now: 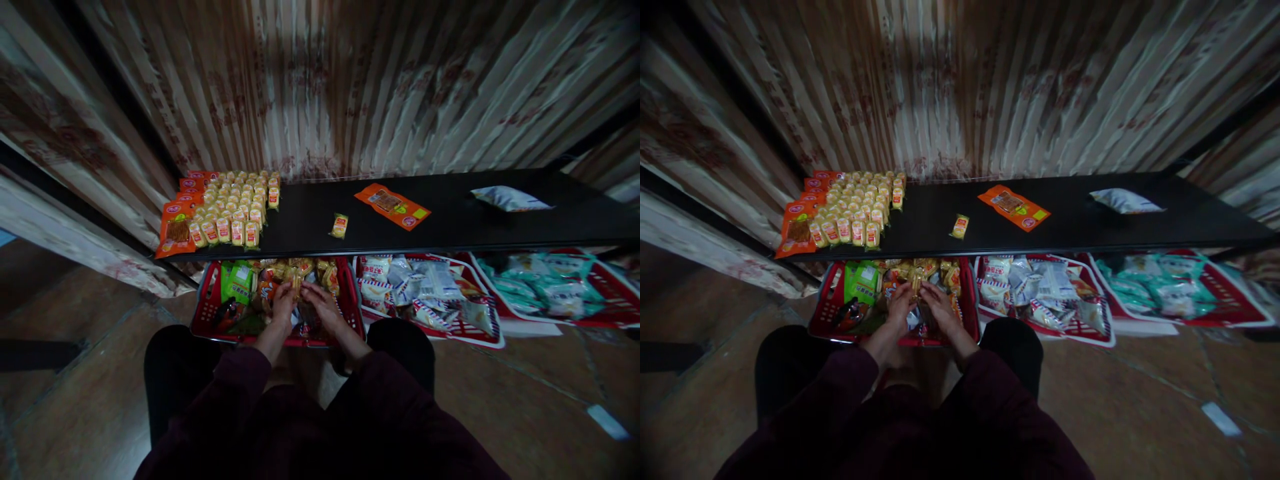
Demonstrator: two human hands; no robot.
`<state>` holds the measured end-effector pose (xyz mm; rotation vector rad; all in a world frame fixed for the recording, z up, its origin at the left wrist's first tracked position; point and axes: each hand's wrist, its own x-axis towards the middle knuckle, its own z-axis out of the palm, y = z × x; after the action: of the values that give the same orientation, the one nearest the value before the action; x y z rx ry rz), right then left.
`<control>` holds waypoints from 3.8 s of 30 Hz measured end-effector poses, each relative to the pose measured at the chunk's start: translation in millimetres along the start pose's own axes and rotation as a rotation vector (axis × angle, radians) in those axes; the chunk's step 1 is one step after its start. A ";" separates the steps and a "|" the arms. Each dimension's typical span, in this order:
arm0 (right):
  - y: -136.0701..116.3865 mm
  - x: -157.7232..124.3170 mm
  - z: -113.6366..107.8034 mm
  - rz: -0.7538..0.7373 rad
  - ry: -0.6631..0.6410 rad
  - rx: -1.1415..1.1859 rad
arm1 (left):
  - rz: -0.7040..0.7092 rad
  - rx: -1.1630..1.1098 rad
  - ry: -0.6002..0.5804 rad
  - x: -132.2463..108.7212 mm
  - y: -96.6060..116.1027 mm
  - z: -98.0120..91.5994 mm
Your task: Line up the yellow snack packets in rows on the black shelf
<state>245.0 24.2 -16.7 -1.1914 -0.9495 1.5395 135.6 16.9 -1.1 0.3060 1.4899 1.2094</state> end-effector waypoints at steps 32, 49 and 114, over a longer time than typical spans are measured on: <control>-52.2 6.4 24.7 -0.053 0.012 0.050 | 0.375 0.157 -0.091 -7.6 37.8 7.3; -89.7 79.8 54.1 -0.172 0.032 0.013 | 0.591 0.334 0.025 37.0 98.3 37.0; -86.4 245.7 85.9 -0.402 0.204 -0.522 | 0.642 0.609 0.118 137.0 170.3 88.5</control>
<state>158.0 281.2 23.5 -1.3761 -1.4011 0.8559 94.7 238.0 69.7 1.2119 1.9209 1.2356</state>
